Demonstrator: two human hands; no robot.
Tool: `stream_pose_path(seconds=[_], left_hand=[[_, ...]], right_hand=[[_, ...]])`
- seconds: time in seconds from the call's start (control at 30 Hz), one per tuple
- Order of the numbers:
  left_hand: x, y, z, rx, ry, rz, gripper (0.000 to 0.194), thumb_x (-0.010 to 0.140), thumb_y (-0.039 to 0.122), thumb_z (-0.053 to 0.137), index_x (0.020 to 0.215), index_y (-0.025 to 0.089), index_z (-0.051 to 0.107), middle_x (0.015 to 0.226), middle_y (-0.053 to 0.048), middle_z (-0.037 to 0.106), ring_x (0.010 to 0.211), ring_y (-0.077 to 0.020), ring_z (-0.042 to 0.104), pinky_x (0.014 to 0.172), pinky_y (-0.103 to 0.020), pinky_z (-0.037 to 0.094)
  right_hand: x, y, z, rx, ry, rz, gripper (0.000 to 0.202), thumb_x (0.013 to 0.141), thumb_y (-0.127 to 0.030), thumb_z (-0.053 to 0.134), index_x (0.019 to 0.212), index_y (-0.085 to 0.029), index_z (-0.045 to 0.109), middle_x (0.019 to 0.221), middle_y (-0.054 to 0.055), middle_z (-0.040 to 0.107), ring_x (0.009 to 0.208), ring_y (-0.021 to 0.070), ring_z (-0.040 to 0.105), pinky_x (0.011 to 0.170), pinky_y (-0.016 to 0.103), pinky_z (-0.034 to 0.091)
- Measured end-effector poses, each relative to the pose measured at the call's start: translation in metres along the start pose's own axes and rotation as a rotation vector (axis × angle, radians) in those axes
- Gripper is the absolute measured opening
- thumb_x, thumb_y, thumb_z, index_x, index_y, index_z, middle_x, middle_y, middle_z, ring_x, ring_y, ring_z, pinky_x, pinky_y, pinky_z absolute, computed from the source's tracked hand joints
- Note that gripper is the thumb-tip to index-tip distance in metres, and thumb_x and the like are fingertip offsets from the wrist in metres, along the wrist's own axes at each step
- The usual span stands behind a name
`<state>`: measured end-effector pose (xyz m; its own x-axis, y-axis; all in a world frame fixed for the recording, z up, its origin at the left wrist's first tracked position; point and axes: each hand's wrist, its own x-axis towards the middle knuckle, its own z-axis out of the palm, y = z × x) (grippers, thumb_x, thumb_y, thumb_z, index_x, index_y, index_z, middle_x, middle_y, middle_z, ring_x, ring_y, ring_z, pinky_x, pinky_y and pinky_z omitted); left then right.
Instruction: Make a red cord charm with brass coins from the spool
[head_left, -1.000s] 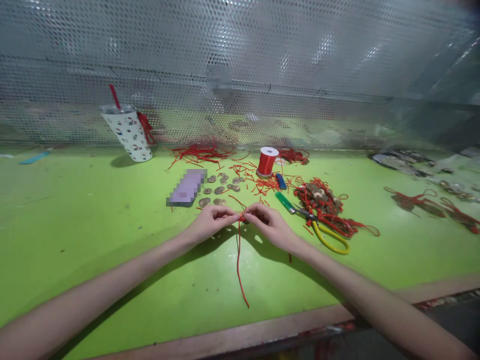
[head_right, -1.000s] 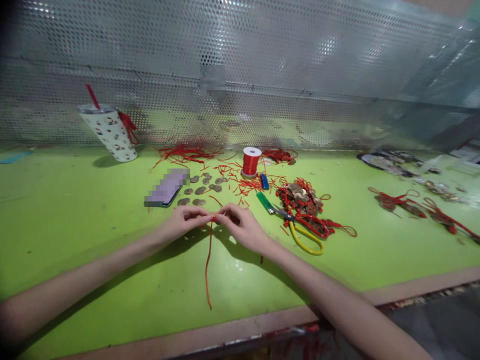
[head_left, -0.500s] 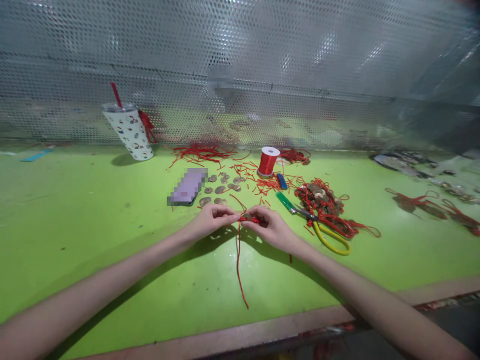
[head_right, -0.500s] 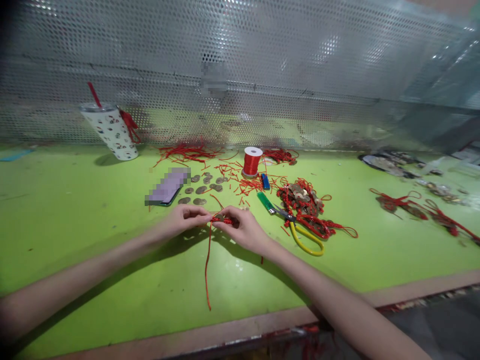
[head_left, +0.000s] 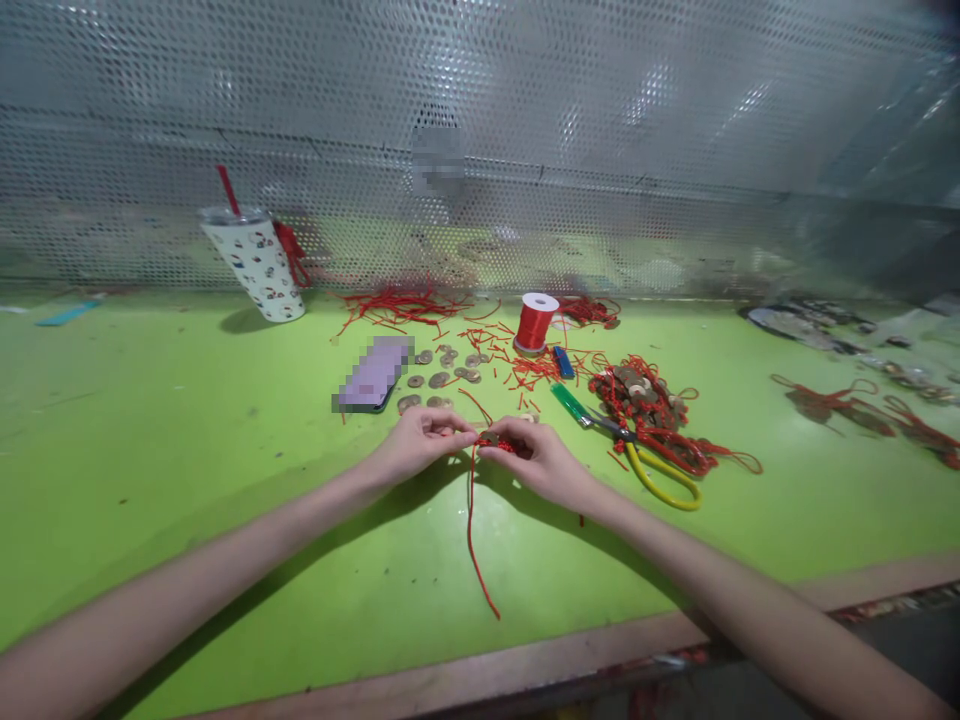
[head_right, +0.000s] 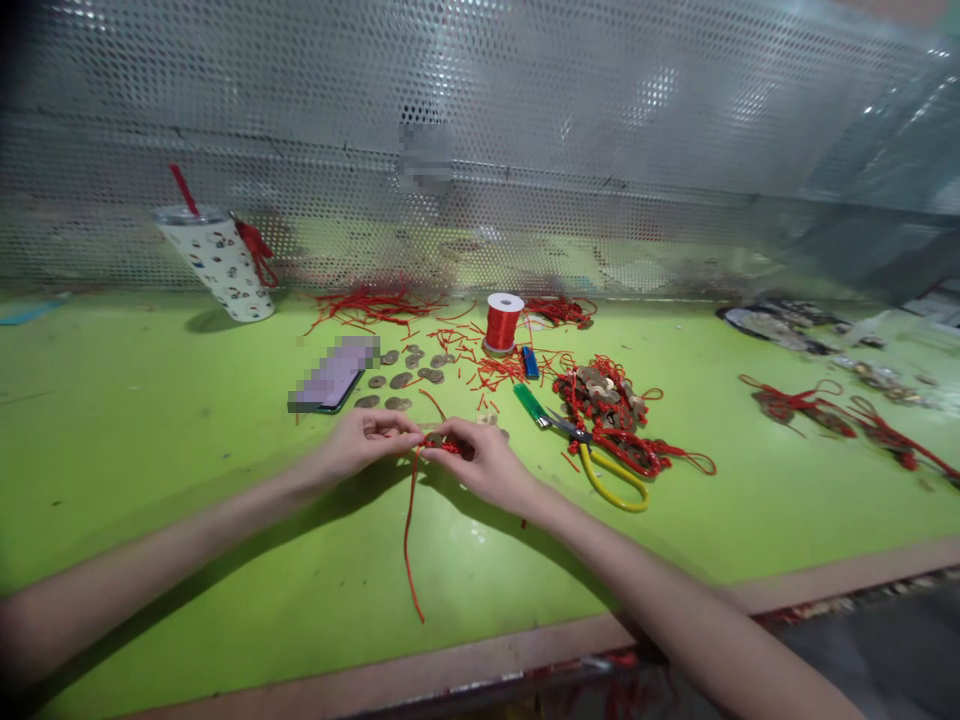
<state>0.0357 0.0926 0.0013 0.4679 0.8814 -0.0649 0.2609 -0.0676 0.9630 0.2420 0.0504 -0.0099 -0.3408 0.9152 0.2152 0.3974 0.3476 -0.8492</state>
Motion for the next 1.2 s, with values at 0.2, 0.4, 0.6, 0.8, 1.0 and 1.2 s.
stream_pose_path(seconds=[0.2, 0.4, 0.6, 0.8, 1.0, 1.2], left_hand=[[0.001, 0.0, -0.001, 0.004, -0.035, 0.019, 0.03, 0.074, 0.045, 0.077, 0.081, 0.016, 0.076, 0.054, 0.003, 0.048, 0.052, -0.0103, 0.036, 0.051, -0.028, 0.021], [0.002, -0.005, 0.001, 0.06, -0.041, -0.032, 0.034, 0.071, 0.049, 0.079, 0.077, 0.016, 0.074, 0.049, 0.006, 0.035, 0.048, -0.0084, 0.028, 0.048, -0.027, 0.014], [-0.002, -0.006, 0.006, 0.034, -0.042, -0.02, 0.038, 0.073, 0.053, 0.076, 0.079, 0.016, 0.073, 0.049, 0.007, 0.031, 0.047, -0.0081, 0.024, 0.05, -0.029, 0.012], [-0.009, -0.001, 0.016, 0.021, -0.056, -0.024, 0.032, 0.07, 0.048, 0.077, 0.07, 0.016, 0.07, 0.05, 0.007, 0.031, 0.049, -0.0088, 0.024, 0.051, -0.029, 0.013], [-0.012, 0.002, 0.021, -0.03, -0.096, -0.053, 0.027, 0.071, 0.042, 0.076, 0.075, 0.016, 0.071, 0.052, 0.007, 0.033, 0.05, -0.0087, 0.028, 0.05, -0.028, 0.016], [-0.012, -0.004, 0.022, -0.049, -0.108, -0.028, 0.032, 0.072, 0.046, 0.077, 0.075, 0.014, 0.072, 0.056, 0.005, 0.042, 0.053, -0.0095, 0.036, 0.051, -0.027, 0.022]], right_hand=[[0.0, 0.0, -0.001, -0.022, 0.01, 0.009, 0.024, 0.092, -0.039, 0.065, 0.097, -0.016, 0.071, 0.07, 0.0, 0.062, 0.06, 0.0126, 0.046, 0.056, 0.026, 0.035], [-0.003, 0.0, 0.002, -0.101, 0.068, -0.027, 0.021, 0.093, -0.035, 0.064, 0.102, -0.017, 0.069, 0.077, 0.003, 0.067, 0.061, 0.014, 0.052, 0.059, 0.027, 0.039], [-0.005, -0.003, -0.002, -0.194, 0.049, -0.168, 0.02, 0.099, -0.026, 0.052, 0.105, -0.017, 0.068, 0.096, 0.01, 0.068, 0.091, 0.0222, 0.059, 0.083, 0.038, 0.045], [-0.005, -0.008, 0.006, -0.114, 0.114, -0.147, 0.018, 0.098, -0.031, 0.055, 0.094, -0.019, 0.069, 0.088, 0.006, 0.069, 0.082, 0.0199, 0.061, 0.077, 0.034, 0.046], [-0.004, -0.01, 0.012, -0.015, 0.237, -0.067, 0.016, 0.095, -0.029, 0.057, 0.085, -0.02, 0.065, 0.08, 0.003, 0.069, 0.072, 0.0173, 0.061, 0.069, 0.029, 0.045], [-0.004, -0.009, 0.012, 0.047, 0.241, -0.021, 0.017, 0.097, -0.032, 0.054, 0.088, -0.02, 0.063, 0.079, 0.002, 0.066, 0.072, 0.0163, 0.058, 0.067, 0.027, 0.044]])
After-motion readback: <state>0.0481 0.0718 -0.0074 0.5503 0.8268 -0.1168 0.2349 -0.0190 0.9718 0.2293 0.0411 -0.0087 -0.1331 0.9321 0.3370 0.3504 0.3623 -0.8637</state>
